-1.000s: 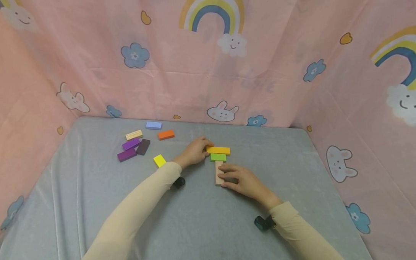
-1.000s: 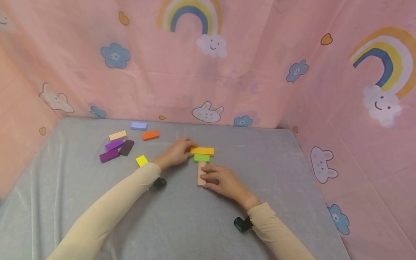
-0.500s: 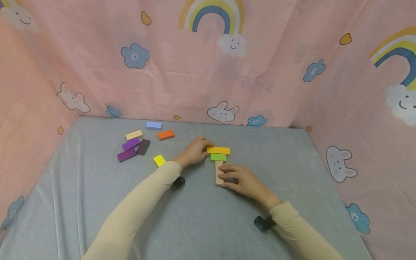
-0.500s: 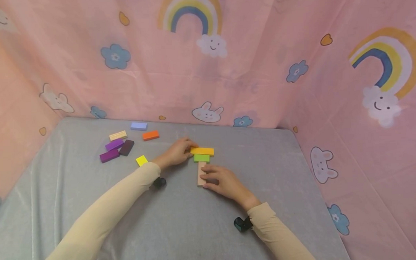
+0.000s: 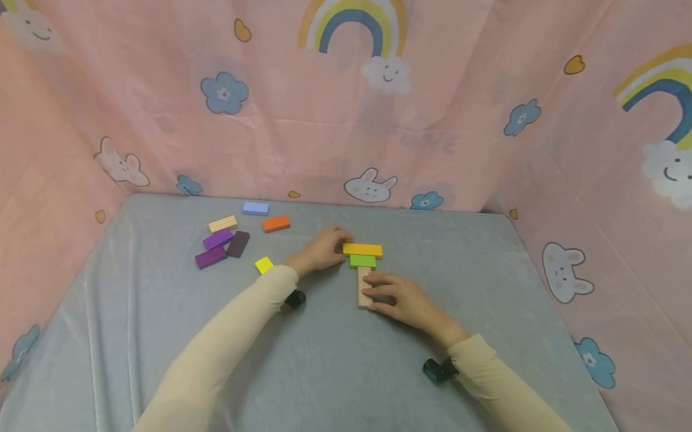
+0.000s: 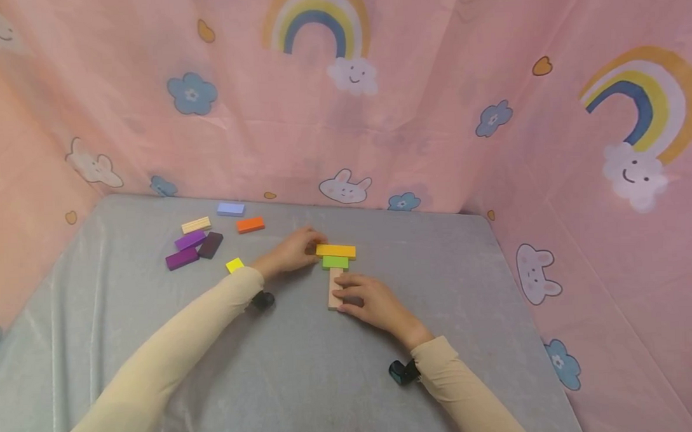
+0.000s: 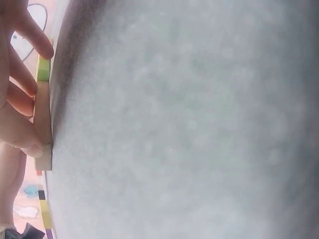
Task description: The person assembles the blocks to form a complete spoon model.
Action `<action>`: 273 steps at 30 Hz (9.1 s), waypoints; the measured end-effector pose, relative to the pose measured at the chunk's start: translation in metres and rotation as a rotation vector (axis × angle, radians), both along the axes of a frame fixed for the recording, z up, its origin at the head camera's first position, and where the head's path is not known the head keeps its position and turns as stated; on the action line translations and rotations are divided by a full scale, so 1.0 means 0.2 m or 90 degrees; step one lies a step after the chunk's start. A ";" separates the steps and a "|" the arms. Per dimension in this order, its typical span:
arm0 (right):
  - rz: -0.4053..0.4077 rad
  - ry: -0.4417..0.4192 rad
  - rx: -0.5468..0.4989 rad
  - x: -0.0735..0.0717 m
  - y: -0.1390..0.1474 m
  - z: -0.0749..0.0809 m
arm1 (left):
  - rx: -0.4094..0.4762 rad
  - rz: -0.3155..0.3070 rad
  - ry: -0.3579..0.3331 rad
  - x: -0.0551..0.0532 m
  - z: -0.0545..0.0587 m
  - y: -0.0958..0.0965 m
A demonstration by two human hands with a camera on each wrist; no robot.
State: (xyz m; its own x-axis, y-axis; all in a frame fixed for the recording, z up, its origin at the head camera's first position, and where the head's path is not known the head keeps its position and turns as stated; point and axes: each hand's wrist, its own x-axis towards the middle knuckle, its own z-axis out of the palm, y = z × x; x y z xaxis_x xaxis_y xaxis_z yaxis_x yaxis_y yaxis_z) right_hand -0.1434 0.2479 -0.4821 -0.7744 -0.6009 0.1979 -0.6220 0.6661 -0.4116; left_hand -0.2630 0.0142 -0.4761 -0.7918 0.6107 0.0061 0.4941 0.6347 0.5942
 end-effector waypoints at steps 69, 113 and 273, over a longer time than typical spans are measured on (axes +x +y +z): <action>0.012 -0.050 0.005 -0.14 0.04 0.01 | -0.044 0.221 -0.013 0.37 0.01 -0.74; -0.017 -0.092 -0.012 -0.13 0.03 0.01 | 0.018 -0.067 0.061 0.63 0.02 -0.20; -0.024 -0.105 -0.037 -0.13 0.04 -0.02 | -0.086 0.138 -0.025 0.03 0.08 -1.16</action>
